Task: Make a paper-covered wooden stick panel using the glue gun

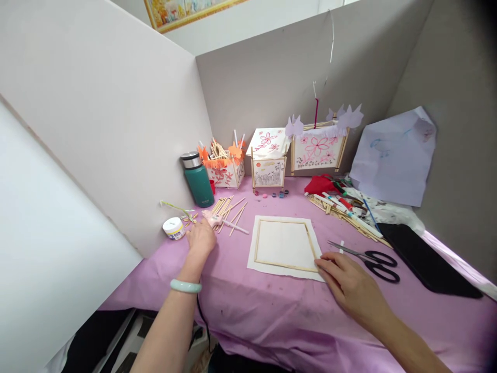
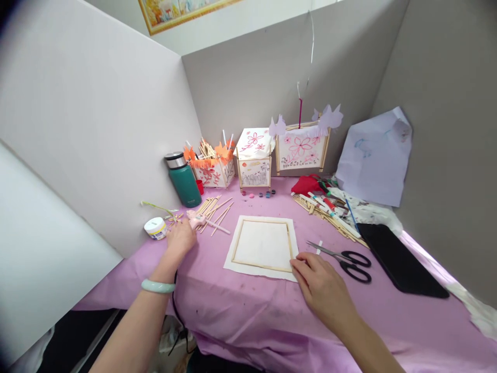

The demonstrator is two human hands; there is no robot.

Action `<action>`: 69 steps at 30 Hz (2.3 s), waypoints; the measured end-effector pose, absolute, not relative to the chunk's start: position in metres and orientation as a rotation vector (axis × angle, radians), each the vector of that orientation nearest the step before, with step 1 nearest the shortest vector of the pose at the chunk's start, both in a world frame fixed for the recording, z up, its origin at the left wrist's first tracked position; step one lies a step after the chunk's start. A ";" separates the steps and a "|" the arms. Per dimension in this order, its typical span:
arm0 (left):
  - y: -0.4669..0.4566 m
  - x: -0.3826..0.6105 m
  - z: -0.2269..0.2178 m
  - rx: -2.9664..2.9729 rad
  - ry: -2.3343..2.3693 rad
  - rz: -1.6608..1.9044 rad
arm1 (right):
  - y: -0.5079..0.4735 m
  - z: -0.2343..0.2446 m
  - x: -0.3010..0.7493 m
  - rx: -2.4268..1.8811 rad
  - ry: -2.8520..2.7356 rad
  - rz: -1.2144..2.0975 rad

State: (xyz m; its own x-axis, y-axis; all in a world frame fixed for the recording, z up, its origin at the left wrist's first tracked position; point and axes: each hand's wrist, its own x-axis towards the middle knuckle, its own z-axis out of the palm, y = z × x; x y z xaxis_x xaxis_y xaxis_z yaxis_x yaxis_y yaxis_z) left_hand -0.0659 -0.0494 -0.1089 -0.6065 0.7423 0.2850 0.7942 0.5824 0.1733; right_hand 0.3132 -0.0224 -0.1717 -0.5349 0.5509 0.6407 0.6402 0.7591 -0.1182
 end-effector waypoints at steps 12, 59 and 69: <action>-0.097 -0.037 -0.048 -1.707 -2.397 -2.381 | -0.027 -0.164 0.315 -0.993 -2.160 -0.059; -0.111 0.126 -0.119 -2.353 -3.269 -2.260 | -0.031 -0.158 0.320 -1.296 -2.092 0.118; -0.116 0.119 -0.118 -2.353 -3.234 -2.270 | -0.031 -0.158 0.320 -1.300 -2.090 0.150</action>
State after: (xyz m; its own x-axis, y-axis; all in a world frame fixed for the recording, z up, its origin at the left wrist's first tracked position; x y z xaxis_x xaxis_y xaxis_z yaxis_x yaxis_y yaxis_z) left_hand 0.1194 -0.1156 -0.1183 0.1779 0.8911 -0.4174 -0.0899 0.4371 0.8949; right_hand 0.3205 -0.0313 -0.1579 -0.2855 0.8338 0.4725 0.7575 0.4983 -0.4217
